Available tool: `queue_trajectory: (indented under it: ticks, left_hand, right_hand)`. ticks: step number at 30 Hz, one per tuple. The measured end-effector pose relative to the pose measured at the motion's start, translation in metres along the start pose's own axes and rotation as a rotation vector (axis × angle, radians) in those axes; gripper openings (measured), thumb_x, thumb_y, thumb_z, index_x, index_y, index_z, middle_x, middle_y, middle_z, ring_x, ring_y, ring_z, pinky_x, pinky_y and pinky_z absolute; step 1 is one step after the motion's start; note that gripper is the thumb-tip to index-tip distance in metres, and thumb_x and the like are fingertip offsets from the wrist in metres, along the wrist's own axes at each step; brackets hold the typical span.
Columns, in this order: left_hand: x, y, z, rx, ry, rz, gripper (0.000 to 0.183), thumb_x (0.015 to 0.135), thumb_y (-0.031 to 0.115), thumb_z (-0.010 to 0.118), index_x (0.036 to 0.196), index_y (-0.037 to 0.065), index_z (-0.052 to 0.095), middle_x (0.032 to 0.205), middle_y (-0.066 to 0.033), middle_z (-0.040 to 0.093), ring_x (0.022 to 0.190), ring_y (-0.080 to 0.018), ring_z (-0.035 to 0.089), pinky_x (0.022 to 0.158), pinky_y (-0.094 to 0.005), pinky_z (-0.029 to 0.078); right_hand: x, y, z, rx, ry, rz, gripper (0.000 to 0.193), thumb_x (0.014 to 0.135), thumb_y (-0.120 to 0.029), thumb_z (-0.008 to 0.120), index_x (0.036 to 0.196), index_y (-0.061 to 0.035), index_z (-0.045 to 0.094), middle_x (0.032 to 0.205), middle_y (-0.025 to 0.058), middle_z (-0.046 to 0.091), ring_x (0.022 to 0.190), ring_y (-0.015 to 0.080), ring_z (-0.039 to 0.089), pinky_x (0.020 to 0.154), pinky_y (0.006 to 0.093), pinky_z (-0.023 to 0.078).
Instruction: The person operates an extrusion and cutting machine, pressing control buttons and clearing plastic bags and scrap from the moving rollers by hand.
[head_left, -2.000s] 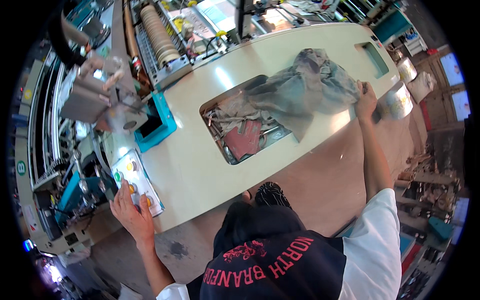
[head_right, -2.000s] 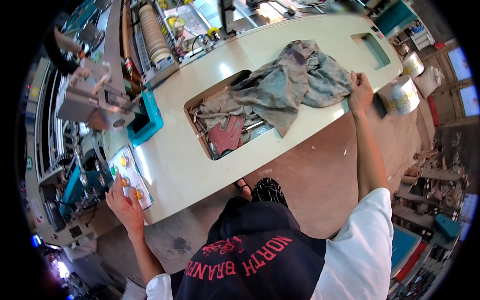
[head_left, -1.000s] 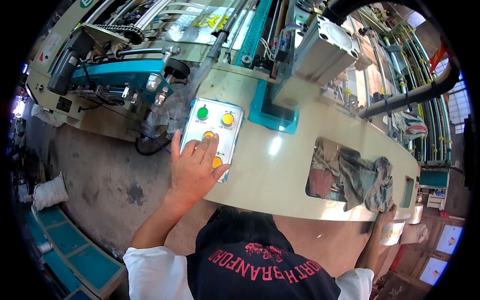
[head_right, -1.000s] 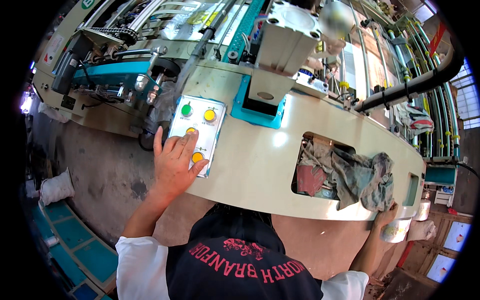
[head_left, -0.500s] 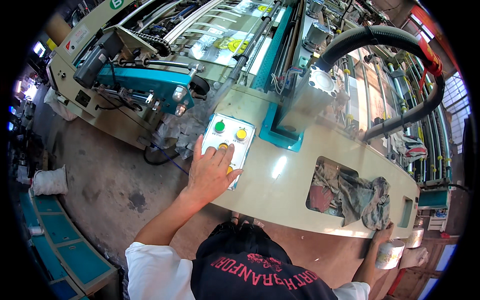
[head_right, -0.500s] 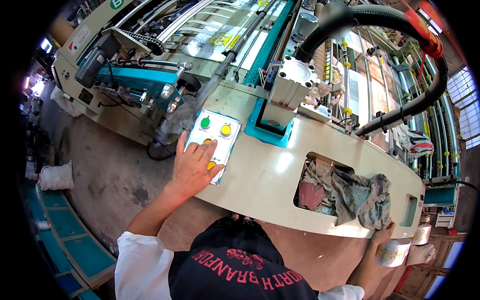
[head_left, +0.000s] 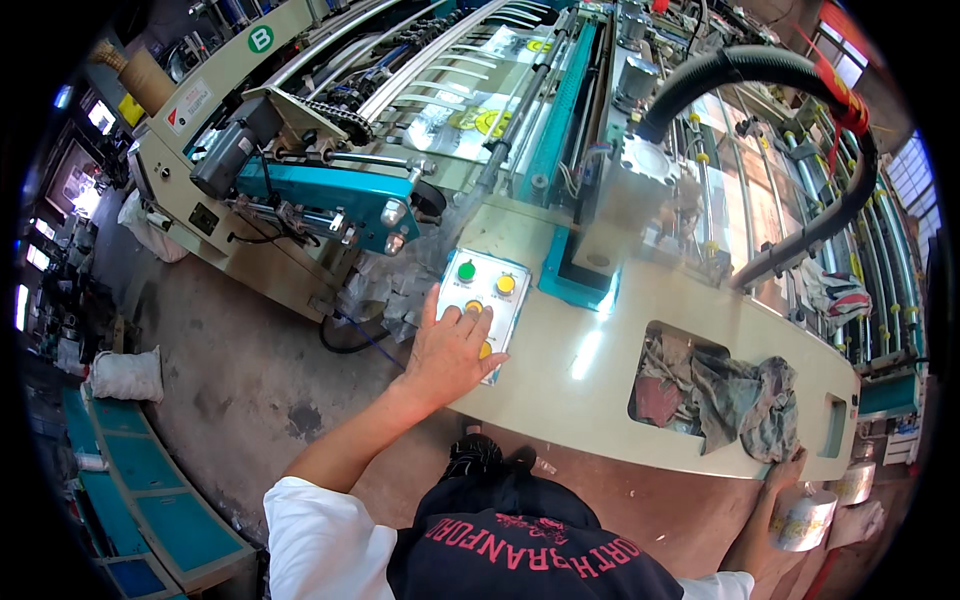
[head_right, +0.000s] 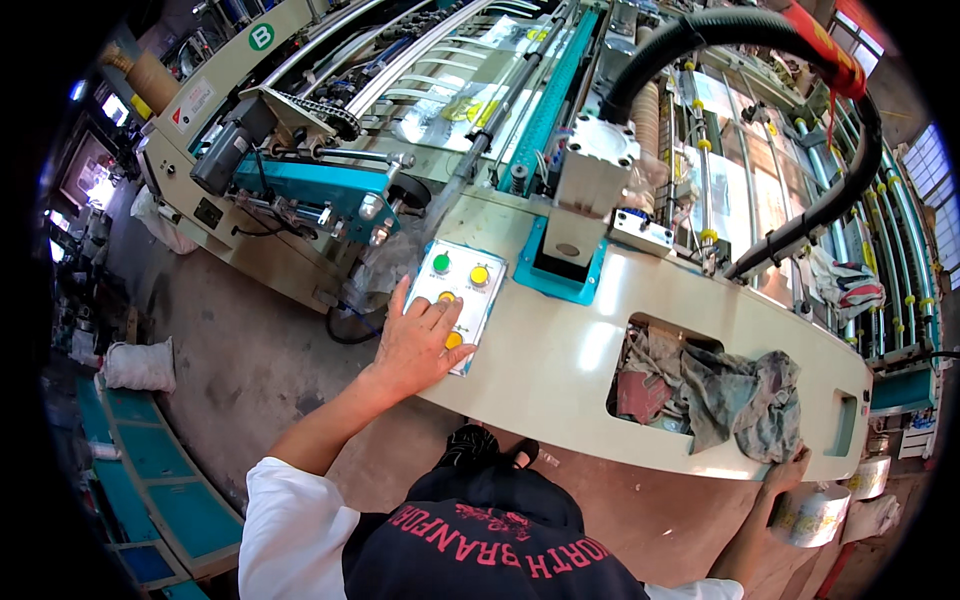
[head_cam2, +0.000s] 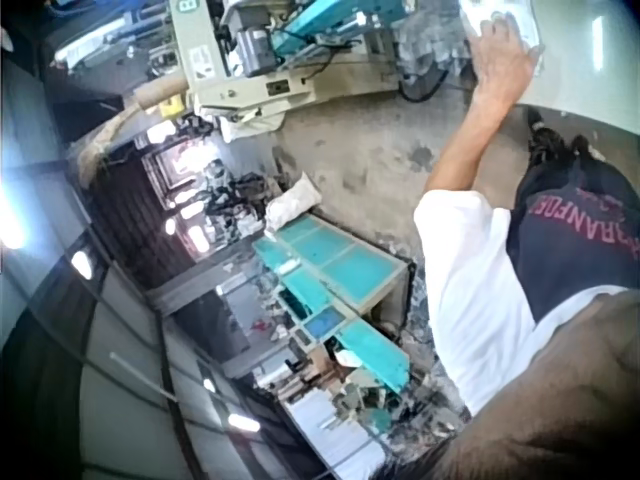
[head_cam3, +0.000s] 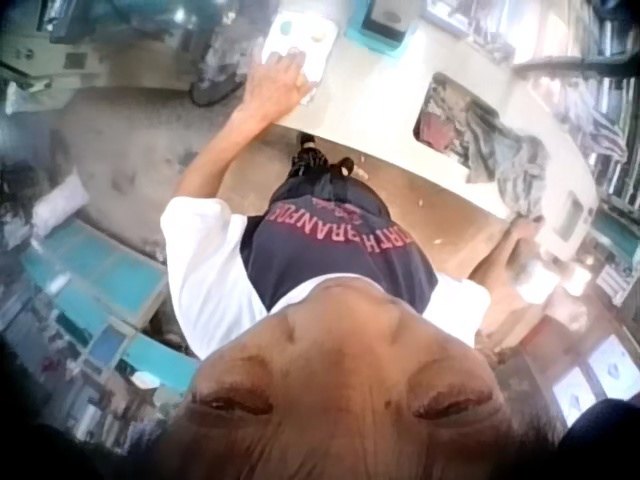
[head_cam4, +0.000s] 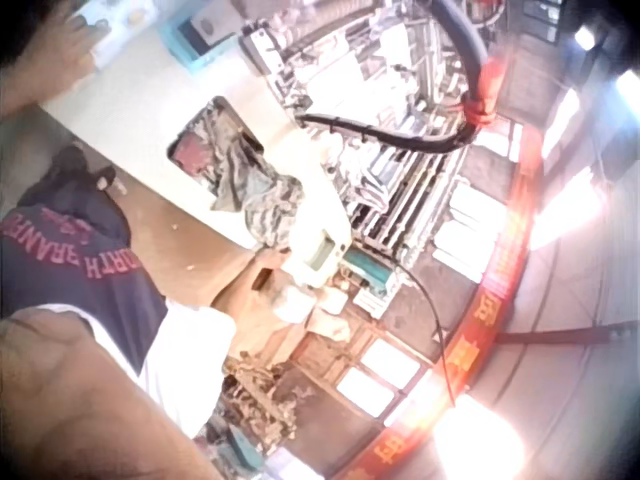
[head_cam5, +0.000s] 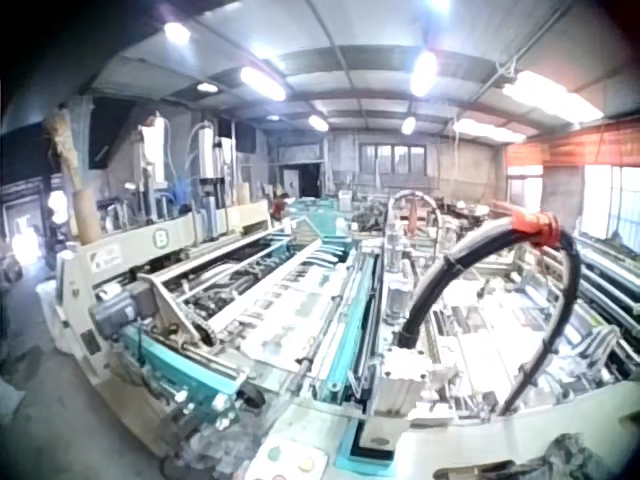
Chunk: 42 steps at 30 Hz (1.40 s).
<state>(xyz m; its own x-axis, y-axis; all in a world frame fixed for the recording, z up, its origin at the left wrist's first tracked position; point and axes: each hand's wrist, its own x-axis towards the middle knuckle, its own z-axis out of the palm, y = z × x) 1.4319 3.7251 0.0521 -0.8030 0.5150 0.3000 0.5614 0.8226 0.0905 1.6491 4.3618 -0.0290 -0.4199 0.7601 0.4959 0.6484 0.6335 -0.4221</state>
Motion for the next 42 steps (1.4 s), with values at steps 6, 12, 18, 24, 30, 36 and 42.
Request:
queue_trajectory:
  ticks: [6,12,18,24,30,36,42]
  left_hand:
    - [0.047,-0.05,-0.031,-0.256,0.07,0.085,0.038,0.076,0.032,0.066,0.1,0.004,0.063,0.092,-0.0094,0.063,0.085,-0.0234,0.056,0.085,-0.0387,0.042]
    - [0.178,-0.179,-0.016,-0.422,-0.006,-0.086,0.029,0.082,0.028,0.057,0.091,0.002,0.065,0.084,-0.0188,0.064,0.079,-0.0362,0.061,0.07,-0.0435,0.048]
    - [0.296,-0.293,0.054,-0.19,-0.656,-0.343,0.04,0.082,0.031,0.057,0.079,-0.009,0.057,0.071,-0.0182,0.062,0.048,-0.0271,0.059,0.044,-0.0352,0.054]
    - [0.325,-0.34,0.15,-0.625,-0.664,-0.831,0.057,0.083,0.036,0.061,0.115,-0.007,0.043,0.122,-0.0233,0.047,0.089,-0.0336,0.06,0.047,-0.0389,0.056]
    - [0.345,-0.348,0.188,-0.67,-0.698,-0.841,0.08,0.072,0.043,0.072,0.131,0.004,0.033,0.125,-0.0173,0.047,0.096,-0.031,0.058,0.052,-0.0366,0.056]
    - [0.341,-0.33,0.176,-0.405,-0.535,-0.54,0.044,0.071,0.031,0.07,0.098,-0.001,0.054,0.073,-0.0157,0.059,0.054,-0.0241,0.059,0.044,-0.0361,0.051]
    - [0.31,-0.27,0.048,-0.396,-0.291,-0.305,0.028,0.077,0.029,0.062,0.068,0.004,0.054,0.074,-0.009,0.06,0.064,-0.0198,0.057,0.058,-0.0326,0.046]
  right_hand:
    - [-0.022,-0.003,0.009,-0.027,0.213,0.135,0.03,0.091,-0.026,0.048,0.105,-0.0023,0.058,0.1,0.0166,0.062,0.091,0.0327,0.058,0.08,0.0371,0.043]
    - [-0.054,-0.02,0.006,-0.153,0.215,0.313,0.035,0.09,-0.021,0.04,0.116,-0.0026,0.055,0.112,0.0191,0.058,0.102,0.0348,0.056,0.086,0.0402,0.043]
    - [-0.055,-0.041,0.009,-0.371,0.141,0.382,0.036,0.094,-0.023,0.036,0.118,-0.0022,0.053,0.115,0.0186,0.056,0.1,0.0334,0.056,0.083,0.0407,0.044]
    - [-0.059,-0.044,-0.001,-0.383,0.138,0.32,0.035,0.092,-0.02,0.036,0.117,-0.001,0.051,0.111,0.0214,0.056,0.095,0.0378,0.055,0.076,0.0422,0.043]
    - [-0.059,-0.038,-0.005,-0.419,0.166,0.275,0.032,0.09,-0.018,0.037,0.112,0.0001,0.05,0.106,0.0257,0.056,0.094,0.0432,0.052,0.077,0.0451,0.041]
    - [-0.057,-0.037,-0.004,-0.525,0.07,0.322,0.033,0.095,-0.025,0.036,0.112,-0.0031,0.054,0.102,0.017,0.059,0.085,0.0337,0.057,0.07,0.0406,0.046]
    - [-0.054,-0.006,0.006,-0.384,0.21,0.29,0.04,0.089,-0.025,0.04,0.121,-0.0019,0.049,0.111,0.0236,0.056,0.097,0.0403,0.055,0.082,0.0424,0.042]
